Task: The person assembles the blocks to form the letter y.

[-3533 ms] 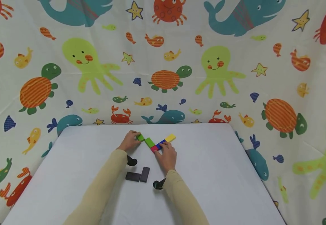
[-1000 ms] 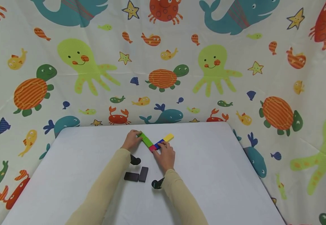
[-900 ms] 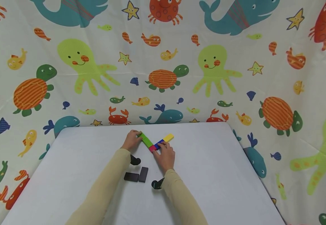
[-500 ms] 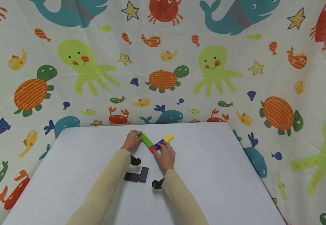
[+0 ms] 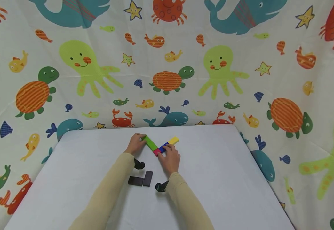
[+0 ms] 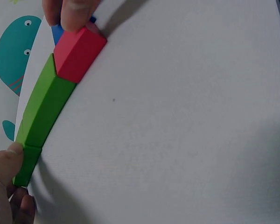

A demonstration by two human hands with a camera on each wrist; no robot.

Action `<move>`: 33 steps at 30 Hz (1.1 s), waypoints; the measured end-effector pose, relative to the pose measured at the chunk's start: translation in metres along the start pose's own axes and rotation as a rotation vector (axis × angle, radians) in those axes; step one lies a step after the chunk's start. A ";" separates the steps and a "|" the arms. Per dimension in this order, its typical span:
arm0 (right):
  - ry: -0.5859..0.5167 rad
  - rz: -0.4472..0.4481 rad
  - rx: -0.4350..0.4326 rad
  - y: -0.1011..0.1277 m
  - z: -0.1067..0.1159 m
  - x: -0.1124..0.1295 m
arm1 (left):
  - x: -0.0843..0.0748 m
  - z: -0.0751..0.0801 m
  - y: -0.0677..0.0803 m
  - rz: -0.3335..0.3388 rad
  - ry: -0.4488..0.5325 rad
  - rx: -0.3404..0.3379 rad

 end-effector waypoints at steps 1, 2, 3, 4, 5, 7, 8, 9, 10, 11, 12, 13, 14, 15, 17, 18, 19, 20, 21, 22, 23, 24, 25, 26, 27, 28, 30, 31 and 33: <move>0.004 0.001 -0.002 0.000 -0.001 0.001 | 0.002 0.000 0.000 0.000 -0.003 -0.002; 0.005 0.003 -0.003 0.000 -0.001 0.001 | 0.004 0.000 0.000 0.005 -0.009 -0.002; 0.004 0.006 -0.003 0.000 -0.002 0.002 | 0.005 0.000 0.000 0.008 -0.009 -0.004; 0.003 0.009 -0.001 0.001 -0.002 0.002 | 0.007 0.000 0.000 0.011 -0.010 -0.004; 0.004 0.010 0.003 0.001 -0.003 0.002 | 0.008 0.001 0.000 0.017 -0.011 -0.003; 0.004 0.011 0.008 0.000 -0.003 0.001 | 0.010 0.002 0.002 0.015 -0.005 -0.004; 0.002 0.009 0.009 0.000 -0.004 0.000 | 0.010 0.003 0.002 0.013 -0.005 -0.002; 0.003 0.010 0.006 -0.001 -0.003 -0.002 | 0.009 0.004 0.004 0.005 -0.001 -0.002; 0.005 0.008 0.006 -0.001 -0.003 -0.003 | 0.009 0.006 0.005 -0.004 -0.004 0.000; 0.004 0.005 0.002 -0.002 -0.002 -0.004 | 0.008 0.008 0.007 -0.025 -0.011 -0.001; 0.000 0.005 -0.001 -0.003 -0.001 -0.005 | 0.007 0.010 0.009 -0.045 -0.016 -0.002; 0.000 0.003 0.001 -0.003 0.000 -0.006 | 0.006 0.012 0.012 -0.062 -0.025 0.002; -0.003 0.002 0.003 -0.004 0.002 -0.006 | 0.006 0.014 0.015 -0.090 -0.041 0.006; -0.006 0.003 0.007 -0.004 0.003 -0.006 | 0.005 0.016 0.019 -0.124 -0.050 0.016; -0.011 -0.004 0.023 -0.005 0.006 -0.006 | 0.004 0.021 0.028 -0.199 -0.064 0.067; -0.010 -0.006 0.033 -0.005 0.006 -0.006 | 0.003 0.023 0.034 -0.242 -0.064 0.106; -0.010 -0.009 0.041 -0.005 0.006 -0.005 | 0.003 0.024 0.040 -0.291 -0.062 0.147; -0.010 -0.012 0.046 -0.005 0.006 -0.005 | 0.002 0.025 0.048 -0.345 -0.054 0.191; -0.008 -0.014 0.049 -0.004 0.005 -0.005 | 0.001 0.026 0.056 -0.395 -0.036 0.240; -0.004 -0.016 0.052 -0.004 0.005 -0.005 | 0.001 0.026 0.064 -0.435 -0.020 0.289; -0.003 -0.016 0.054 -0.003 0.004 -0.004 | 0.001 0.025 0.073 -0.476 -0.007 0.332; -0.003 -0.014 0.053 -0.003 0.004 -0.003 | 0.001 0.024 0.081 -0.504 -0.002 0.367; -0.003 -0.010 0.052 -0.002 0.003 -0.002 | 0.001 0.022 0.090 -0.526 -0.002 0.400; -0.004 -0.006 0.051 -0.001 0.002 -0.001 | 0.001 0.020 0.098 -0.541 -0.007 0.432; -0.011 0.000 0.049 0.000 0.002 0.000 | 0.002 0.018 0.105 -0.549 -0.017 0.463; -0.015 0.007 0.046 0.000 0.002 0.001 | 0.002 0.015 0.111 -0.555 -0.037 0.489; -0.016 0.012 0.042 0.001 0.001 0.001 | 0.001 0.009 0.120 -0.564 -0.078 0.535; -0.019 0.013 0.039 0.001 0.001 0.000 | 0.000 0.007 0.124 -0.577 -0.094 0.550; -0.017 0.012 0.038 0.000 0.000 -0.001 | 0.000 0.003 0.129 -0.585 -0.119 0.573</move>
Point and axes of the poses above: each hand's wrist, its own y-axis away from the middle knuckle, its own z-axis out of the back of the hand, x = y × z, the point moved 3 cm from there along -y, towards the middle knuckle
